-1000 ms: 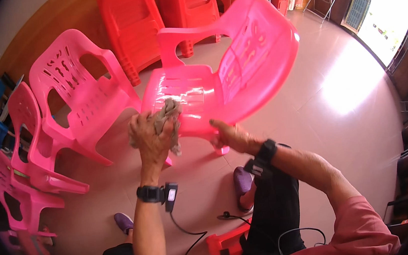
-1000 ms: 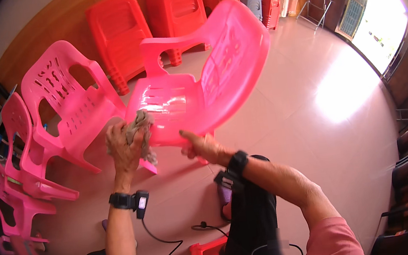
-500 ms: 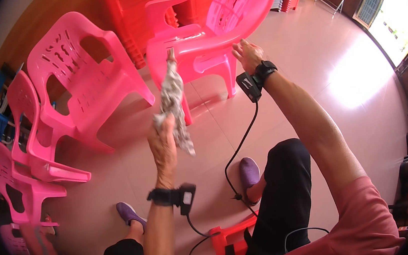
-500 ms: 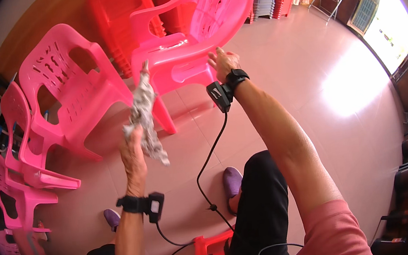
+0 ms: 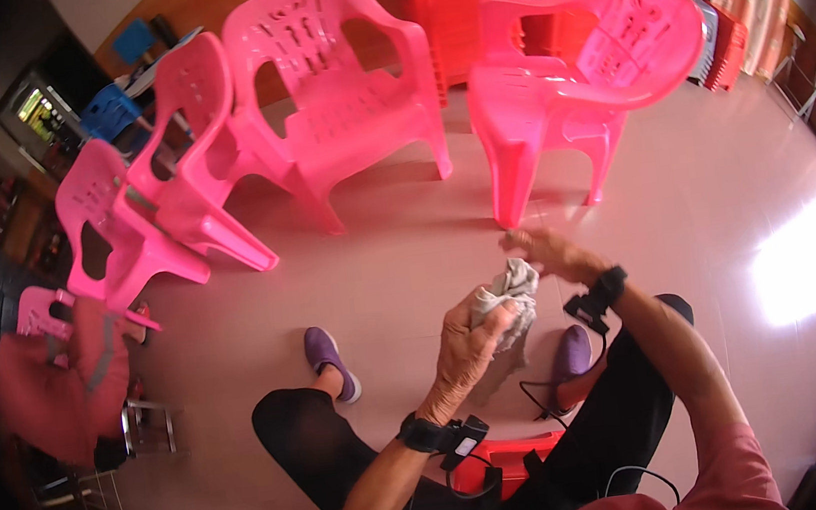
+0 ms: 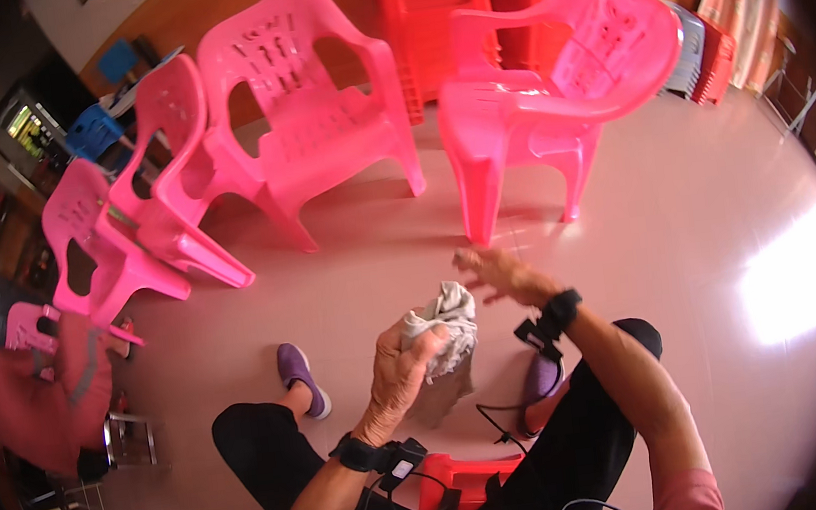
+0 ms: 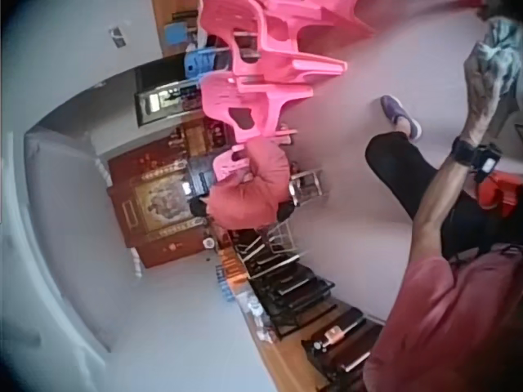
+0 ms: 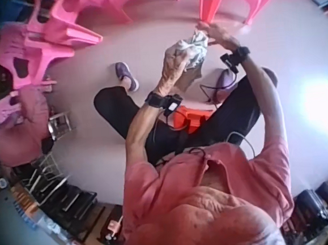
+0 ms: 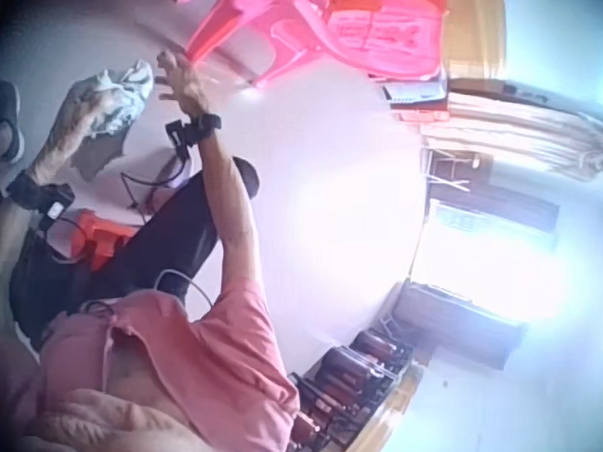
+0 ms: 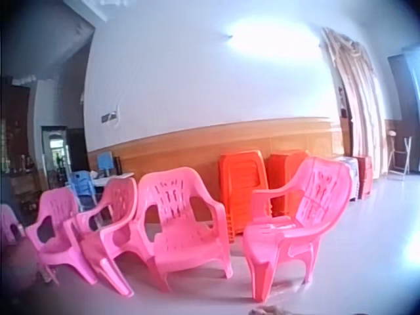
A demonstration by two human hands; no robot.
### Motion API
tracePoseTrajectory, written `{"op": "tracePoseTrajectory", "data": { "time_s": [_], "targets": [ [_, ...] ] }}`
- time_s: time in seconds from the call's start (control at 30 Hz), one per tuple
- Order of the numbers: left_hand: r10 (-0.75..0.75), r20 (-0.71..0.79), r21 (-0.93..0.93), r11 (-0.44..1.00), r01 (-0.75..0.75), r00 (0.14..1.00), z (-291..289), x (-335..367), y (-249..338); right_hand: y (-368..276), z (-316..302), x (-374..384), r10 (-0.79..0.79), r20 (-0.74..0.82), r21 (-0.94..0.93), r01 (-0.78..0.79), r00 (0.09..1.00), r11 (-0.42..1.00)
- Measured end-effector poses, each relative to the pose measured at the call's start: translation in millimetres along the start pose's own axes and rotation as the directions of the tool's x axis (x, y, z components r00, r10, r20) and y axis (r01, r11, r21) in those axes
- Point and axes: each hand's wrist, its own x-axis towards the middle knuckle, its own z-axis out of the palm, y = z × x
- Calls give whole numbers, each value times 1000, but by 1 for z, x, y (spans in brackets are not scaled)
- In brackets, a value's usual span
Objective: Wiping down a pink plastic chair with a cloth.
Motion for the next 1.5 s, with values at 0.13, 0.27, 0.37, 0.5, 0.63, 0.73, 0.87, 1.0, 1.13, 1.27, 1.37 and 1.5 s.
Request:
{"op": "tracePoseTrajectory", "data": {
  "time_s": [0.13,0.27,0.37,0.5,0.63,0.73,0.87,1.0,1.13,1.27,1.37,1.5],
  "targets": [
    [29,-16,2,1000,-28,999,-3,-28,26,61,37,2,-582,346,-247,670,736,700],
    [94,-84,14,996,-93,992,-14,-43,31,58,65,-19,16,584,160,-134,811,978],
    [143,-111,111,985,-131,983,-25,-43,31,38,89,-32,-29,528,162,-68,849,984],
    [279,-39,396,886,-242,960,-38,-44,24,-3,108,-65,-91,589,457,-238,803,857],
    [298,192,850,425,-311,935,-42,-53,-13,-16,133,-76,-94,479,568,-227,873,791],
    [305,153,894,363,-264,940,-43,-62,-17,-27,152,-77,-165,449,652,-196,878,733],
    [397,161,909,296,-292,903,-55,-66,7,-41,164,-66,-246,412,743,-168,877,648],
    [415,179,881,337,-334,892,-80,-63,35,-35,149,-25,-200,480,768,-298,854,567],
    [446,130,928,261,-267,886,-145,-55,48,-60,145,-9,-280,466,744,-200,839,637],
    [260,-209,946,300,127,943,-226,-38,57,-59,134,18,-227,469,729,-229,853,645],
    [136,-477,845,343,410,868,-268,-11,73,-55,134,23,-245,444,813,-272,862,515],
    [311,-547,833,298,467,777,-353,11,95,-61,148,32,-212,408,779,-218,888,587]
  ]
}}
